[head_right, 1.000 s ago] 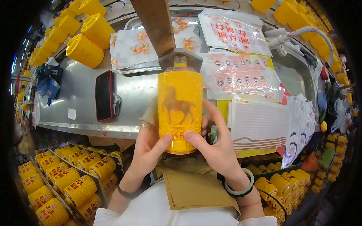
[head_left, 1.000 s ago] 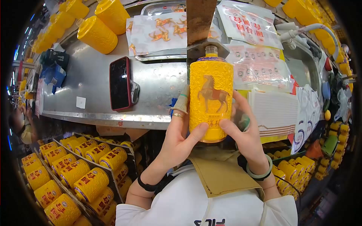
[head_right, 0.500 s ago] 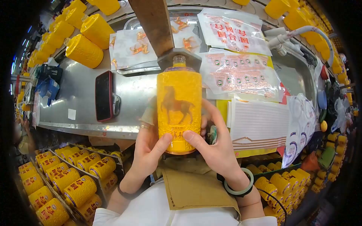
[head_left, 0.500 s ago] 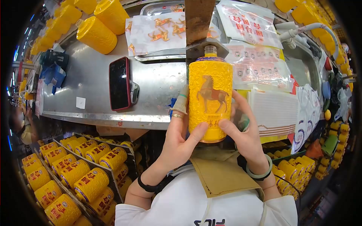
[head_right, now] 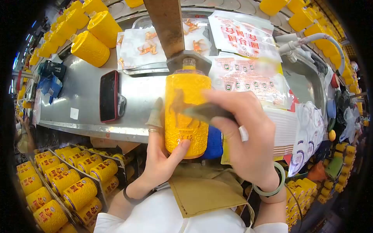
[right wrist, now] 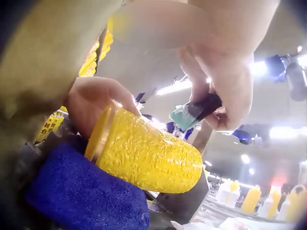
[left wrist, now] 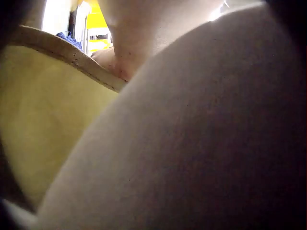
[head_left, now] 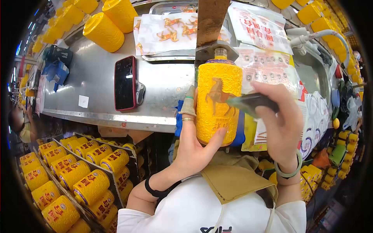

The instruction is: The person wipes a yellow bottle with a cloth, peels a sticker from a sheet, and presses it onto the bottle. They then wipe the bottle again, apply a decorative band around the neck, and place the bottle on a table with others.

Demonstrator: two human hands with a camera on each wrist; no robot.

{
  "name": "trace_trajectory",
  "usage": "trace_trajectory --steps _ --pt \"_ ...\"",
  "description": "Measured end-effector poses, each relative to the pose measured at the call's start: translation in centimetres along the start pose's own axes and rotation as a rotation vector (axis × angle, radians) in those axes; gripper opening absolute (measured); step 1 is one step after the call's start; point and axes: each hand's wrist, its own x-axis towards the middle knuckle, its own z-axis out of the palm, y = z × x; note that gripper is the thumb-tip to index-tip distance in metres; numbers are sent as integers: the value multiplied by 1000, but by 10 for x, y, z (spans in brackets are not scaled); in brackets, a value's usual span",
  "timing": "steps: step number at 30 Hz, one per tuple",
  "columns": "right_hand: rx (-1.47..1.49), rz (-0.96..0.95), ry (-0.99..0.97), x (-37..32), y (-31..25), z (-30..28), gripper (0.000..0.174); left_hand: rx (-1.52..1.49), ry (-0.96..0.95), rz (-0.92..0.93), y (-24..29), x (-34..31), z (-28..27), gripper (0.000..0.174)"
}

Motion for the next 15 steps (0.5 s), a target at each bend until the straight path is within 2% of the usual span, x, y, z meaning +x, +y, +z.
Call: trace_trajectory --steps 1,3,4,8,14,15 --pt "0 -1 0 4 -6 1 39 -13 2 4 -1 0 0 92" --pt "-271 -279 -258 11 -13 3 46 64 -5 26 2 0 0 91" --pt "-214 -333 -225 9 -7 14 52 141 -12 47 2 1 0 91" --pt "-370 -370 -131 17 -7 15 49 70 -3 39 -2 -1 0 90" --pt "-293 -328 -145 11 -6 18 44 43 -19 59 0 0 0 90" --pt "-295 -326 -141 11 -2 18 44 12 -12 14 2 0 -1 96"
